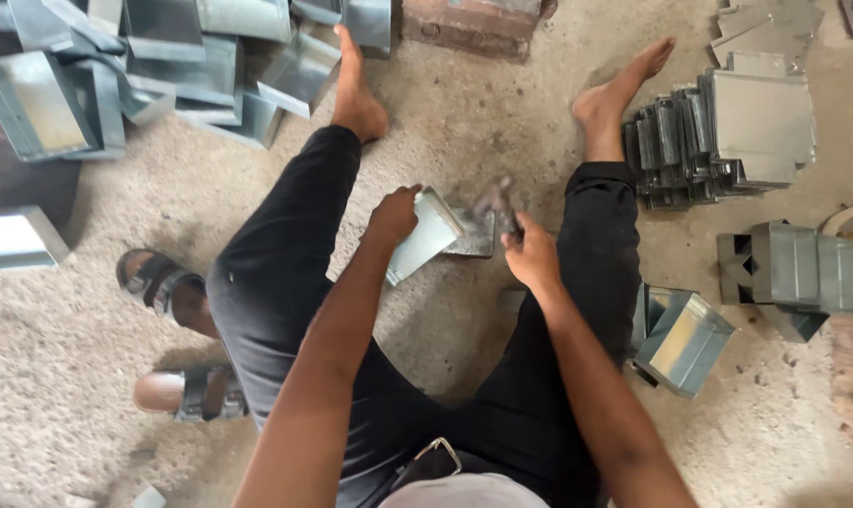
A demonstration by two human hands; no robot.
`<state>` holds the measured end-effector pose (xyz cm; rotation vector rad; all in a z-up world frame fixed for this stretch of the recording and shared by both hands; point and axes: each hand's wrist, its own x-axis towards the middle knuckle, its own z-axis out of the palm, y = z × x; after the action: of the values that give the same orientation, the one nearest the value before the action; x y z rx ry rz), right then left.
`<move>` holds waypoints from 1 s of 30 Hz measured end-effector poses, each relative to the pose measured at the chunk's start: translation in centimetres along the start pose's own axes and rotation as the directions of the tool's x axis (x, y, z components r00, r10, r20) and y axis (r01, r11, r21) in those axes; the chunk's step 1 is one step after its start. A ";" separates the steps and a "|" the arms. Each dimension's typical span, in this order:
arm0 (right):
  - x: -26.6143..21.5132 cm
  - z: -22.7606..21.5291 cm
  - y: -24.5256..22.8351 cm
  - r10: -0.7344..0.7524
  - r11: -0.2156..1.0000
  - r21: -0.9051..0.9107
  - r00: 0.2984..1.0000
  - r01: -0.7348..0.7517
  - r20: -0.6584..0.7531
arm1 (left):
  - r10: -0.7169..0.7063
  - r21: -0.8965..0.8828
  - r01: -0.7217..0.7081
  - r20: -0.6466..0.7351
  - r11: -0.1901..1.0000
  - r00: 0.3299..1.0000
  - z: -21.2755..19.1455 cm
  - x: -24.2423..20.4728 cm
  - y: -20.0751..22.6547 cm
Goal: The person sits on the floor and uses a hammer to strike small rectangular metal boxes placed on a metal block. They repeatedly pick up boxes, position them, and hammer them to shape or flatten them before moving them aside.
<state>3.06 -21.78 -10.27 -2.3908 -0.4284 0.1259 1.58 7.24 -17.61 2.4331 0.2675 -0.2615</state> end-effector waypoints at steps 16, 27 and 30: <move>-3.7 3.3 -3.0 -0.064 0.977 0.180 0.958 0.117 -0.279 | -0.013 0.076 0.013 -0.001 0.997 1.000 0.6 -0.6 3.3; -7.4 -9.6 -15.8 -0.023 0.675 0.708 0.965 0.206 -0.259 | 0.033 -0.387 -0.471 -0.743 0.793 0.668 4.1 -2.6 8.1; -9.1 -11.1 -16.6 -0.142 0.711 0.623 0.935 0.325 -0.326 | 0.011 -0.401 -0.449 -0.735 0.799 0.678 4.7 -3.2 8.3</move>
<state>-7.73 -20.03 8.76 -1.5860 -0.4656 -0.1317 0.07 -2.49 -15.37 1.8246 0.2885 0.8096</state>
